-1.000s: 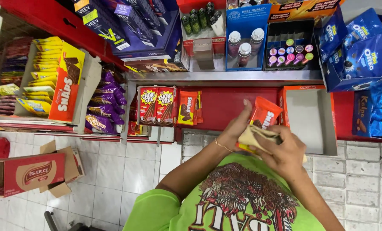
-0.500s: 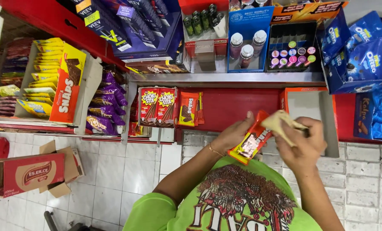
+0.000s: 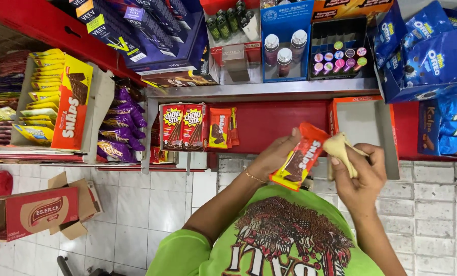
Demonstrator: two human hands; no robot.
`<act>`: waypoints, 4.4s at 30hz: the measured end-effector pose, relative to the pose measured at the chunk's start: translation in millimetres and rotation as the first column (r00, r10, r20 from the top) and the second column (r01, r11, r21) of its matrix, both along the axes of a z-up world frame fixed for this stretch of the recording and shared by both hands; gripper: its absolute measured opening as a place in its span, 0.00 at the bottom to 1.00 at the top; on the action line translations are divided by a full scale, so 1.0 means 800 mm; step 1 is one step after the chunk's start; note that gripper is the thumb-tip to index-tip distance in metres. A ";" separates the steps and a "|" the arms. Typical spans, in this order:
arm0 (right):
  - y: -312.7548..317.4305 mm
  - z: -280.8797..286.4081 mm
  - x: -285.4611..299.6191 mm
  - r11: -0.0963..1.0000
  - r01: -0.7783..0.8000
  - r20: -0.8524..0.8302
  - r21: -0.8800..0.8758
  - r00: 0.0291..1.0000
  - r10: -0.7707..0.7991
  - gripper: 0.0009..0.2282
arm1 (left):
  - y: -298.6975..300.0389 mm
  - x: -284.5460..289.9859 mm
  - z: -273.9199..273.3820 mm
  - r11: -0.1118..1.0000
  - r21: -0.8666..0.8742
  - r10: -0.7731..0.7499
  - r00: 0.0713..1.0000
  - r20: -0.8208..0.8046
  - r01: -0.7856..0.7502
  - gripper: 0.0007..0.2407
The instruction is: The person wipes down snack packages and a plastic display box using a yellow cloth by hand, then places the items into the box.
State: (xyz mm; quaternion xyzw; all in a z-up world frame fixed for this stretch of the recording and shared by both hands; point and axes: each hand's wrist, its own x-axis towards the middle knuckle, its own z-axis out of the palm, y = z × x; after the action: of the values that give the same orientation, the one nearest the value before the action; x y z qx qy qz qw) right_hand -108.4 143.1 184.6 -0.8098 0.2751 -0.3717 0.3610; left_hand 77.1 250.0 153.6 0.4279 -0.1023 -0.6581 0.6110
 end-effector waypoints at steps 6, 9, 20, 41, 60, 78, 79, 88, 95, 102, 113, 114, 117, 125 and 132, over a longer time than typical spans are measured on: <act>0.012 -0.050 0.015 0.984 -0.132 0.122 0.123 0.986 0.117 0.15 | -0.021 -0.027 0.007 0.893 0.115 0.428 0.900 0.083 -0.436 0.20; 0.027 -0.005 0.000 0.971 -0.202 0.093 0.130 0.977 0.191 0.17 | -0.027 -0.023 -0.010 0.834 0.111 0.543 0.840 0.006 -0.540 0.19; -0.006 -0.057 -0.050 0.897 -0.316 0.268 0.309 0.934 0.237 0.15 | -0.026 -0.031 -0.057 0.841 -0.098 0.540 0.835 0.106 -0.532 0.14; 0.008 -0.028 0.017 0.893 -0.263 0.179 0.365 0.961 0.210 0.10 | -0.044 -0.058 0.045 0.904 0.025 0.420 0.876 -0.237 -0.427 0.28; -0.025 -0.042 -0.018 0.942 -0.243 -0.049 0.230 0.964 0.261 0.15 | -0.020 -0.021 -0.097 0.921 -0.045 0.380 0.919 -0.108 -0.387 0.24; -0.055 -0.050 -0.015 0.997 -0.071 -0.157 -0.017 0.985 0.067 0.17 | 0.014 -0.003 0.006 0.965 -0.248 0.062 0.994 -0.092 -0.083 0.26; -0.054 -0.037 -0.013 0.997 -0.072 -0.158 -0.016 0.985 0.068 0.17 | 0.015 -0.003 -0.009 0.965 -0.247 0.062 0.994 -0.093 -0.084 0.26; -0.046 0.026 0.024 0.932 -0.180 -0.236 -0.316 0.966 0.107 0.13 | 0.000 -0.029 -0.032 0.972 -0.141 0.197 0.978 0.072 -0.186 0.19; -0.057 -0.014 0.001 0.985 -0.094 -0.255 -0.144 0.965 0.055 0.15 | 0.005 -0.013 0.039 0.932 -0.135 0.334 0.942 -0.032 -0.335 0.18; -0.034 -0.020 0.023 0.948 -0.257 0.069 0.186 0.966 0.248 0.13 | -0.004 -0.016 -0.090 0.877 -0.056 0.474 0.878 -0.063 -0.478 0.20; -0.009 -0.002 0.008 0.894 -0.387 0.015 0.226 0.919 0.394 0.13 | -0.019 0.007 0.005 0.825 0.027 0.543 0.779 -0.313 -0.564 0.28; -0.009 -0.003 0.008 0.891 -0.397 0.004 0.223 0.914 0.406 0.13 | -0.017 0.009 -0.002 0.827 0.023 0.538 0.776 -0.329 -0.562 0.28; -0.009 -0.010 0.006 0.872 -0.440 -0.009 0.214 0.892 0.452 0.14 | -0.010 0.009 -0.026 0.809 -0.005 0.540 0.748 -0.387 -0.587 0.29; 0.008 -0.036 -0.002 0.833 -0.435 -0.045 0.342 0.878 0.477 0.15 | 0.032 0.041 -0.243 0.718 0.211 0.654 0.539 -0.530 -0.664 0.16; 0.020 -0.048 0.007 0.833 -0.429 -0.075 0.350 0.873 0.482 0.15 | 0.044 0.045 -0.052 0.678 0.272 0.679 0.439 -0.588 -0.684 0.14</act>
State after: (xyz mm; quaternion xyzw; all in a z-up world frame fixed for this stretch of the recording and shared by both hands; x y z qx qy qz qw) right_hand -102.4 159.1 145.9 -0.8090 0.1587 -0.1585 0.5434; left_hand 113.4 285.0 111.9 0.1748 0.2938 -0.4603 0.8193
